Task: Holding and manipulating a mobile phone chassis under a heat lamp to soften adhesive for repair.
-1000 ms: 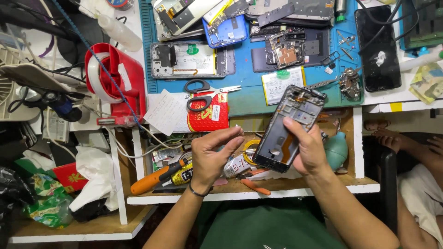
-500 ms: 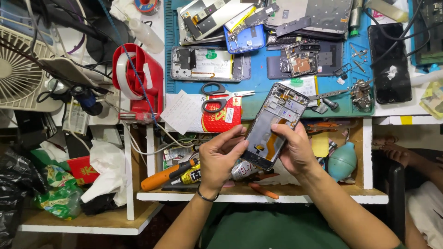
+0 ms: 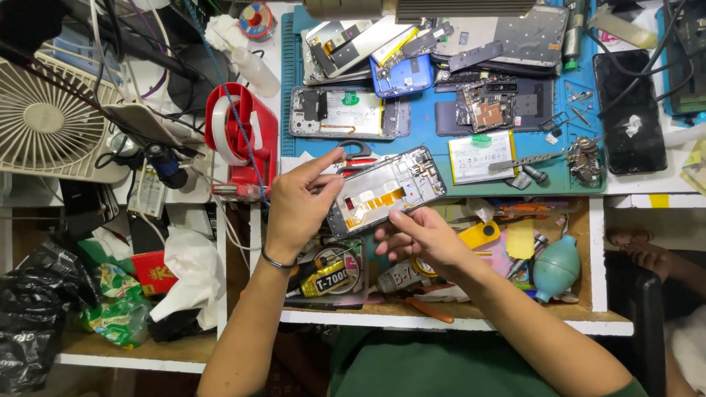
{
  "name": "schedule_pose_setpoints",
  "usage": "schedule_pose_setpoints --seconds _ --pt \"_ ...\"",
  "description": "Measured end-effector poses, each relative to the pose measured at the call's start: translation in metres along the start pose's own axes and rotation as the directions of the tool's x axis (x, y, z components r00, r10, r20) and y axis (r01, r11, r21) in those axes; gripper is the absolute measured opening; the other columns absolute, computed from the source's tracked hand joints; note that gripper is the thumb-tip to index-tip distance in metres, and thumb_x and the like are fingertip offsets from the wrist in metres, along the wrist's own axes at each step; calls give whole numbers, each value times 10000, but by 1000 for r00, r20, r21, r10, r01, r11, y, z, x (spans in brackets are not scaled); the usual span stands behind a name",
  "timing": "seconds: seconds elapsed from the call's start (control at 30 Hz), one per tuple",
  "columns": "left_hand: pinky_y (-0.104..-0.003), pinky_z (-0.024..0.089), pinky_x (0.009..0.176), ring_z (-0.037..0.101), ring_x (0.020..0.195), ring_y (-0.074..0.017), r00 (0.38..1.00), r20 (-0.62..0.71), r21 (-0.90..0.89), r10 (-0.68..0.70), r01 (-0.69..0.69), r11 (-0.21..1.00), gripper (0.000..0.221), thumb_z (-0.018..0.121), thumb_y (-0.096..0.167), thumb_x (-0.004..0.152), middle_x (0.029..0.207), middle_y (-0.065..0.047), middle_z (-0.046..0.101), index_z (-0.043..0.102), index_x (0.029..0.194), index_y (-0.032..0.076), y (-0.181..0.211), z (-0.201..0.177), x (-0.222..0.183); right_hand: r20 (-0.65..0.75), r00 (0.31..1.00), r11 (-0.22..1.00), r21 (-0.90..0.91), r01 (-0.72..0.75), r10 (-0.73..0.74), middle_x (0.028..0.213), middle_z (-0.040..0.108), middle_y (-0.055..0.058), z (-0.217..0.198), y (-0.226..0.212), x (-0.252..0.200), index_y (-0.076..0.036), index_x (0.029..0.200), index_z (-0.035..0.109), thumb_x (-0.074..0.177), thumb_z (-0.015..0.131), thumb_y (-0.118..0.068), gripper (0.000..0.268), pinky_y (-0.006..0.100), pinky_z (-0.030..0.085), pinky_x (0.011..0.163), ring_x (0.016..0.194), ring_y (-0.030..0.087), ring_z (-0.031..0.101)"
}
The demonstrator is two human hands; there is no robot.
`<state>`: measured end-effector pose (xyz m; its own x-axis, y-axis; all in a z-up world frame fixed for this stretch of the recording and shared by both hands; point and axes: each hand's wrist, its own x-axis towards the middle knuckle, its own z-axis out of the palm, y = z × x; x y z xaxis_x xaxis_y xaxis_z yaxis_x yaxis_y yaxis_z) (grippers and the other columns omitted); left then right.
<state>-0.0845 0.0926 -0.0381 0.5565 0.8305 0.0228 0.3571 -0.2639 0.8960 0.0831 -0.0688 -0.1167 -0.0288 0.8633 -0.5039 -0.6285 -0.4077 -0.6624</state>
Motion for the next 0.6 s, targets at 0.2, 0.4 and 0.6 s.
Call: schedule_pose_setpoints --seconds 0.2,0.4,0.6 --pt "-347 634 825 739 1025 -289 999 28 -81 -30 32 996 485 719 -38 864 1209 -176 748 698 1311 147 5 6 -3 -68 986 986 50 158 -154 967 748 225 -18 23 6 94 1176 598 1009 623 -257 390 399 658 722 820 277 781" --pt "-309 644 843 725 1049 -256 993 -54 -383 -109 81 920 494 732 -28 875 1233 -218 732 654 1349 86 34 63 -19 -321 857 900 31 436 -404 935 733 222 -20 -24 -35 82 1216 562 1020 579 -119 282 461 666 752 814 327 783" --pt "-390 654 833 725 1039 -343 999 -19 -531 -35 19 847 496 762 -24 865 1247 -257 713 655 1345 42 49 129 -31 -485 670 788 -70 612 -563 775 687 104 -43 -49 -73 -15 1094 597 1064 571 -174 164 336 664 658 702 184 749"
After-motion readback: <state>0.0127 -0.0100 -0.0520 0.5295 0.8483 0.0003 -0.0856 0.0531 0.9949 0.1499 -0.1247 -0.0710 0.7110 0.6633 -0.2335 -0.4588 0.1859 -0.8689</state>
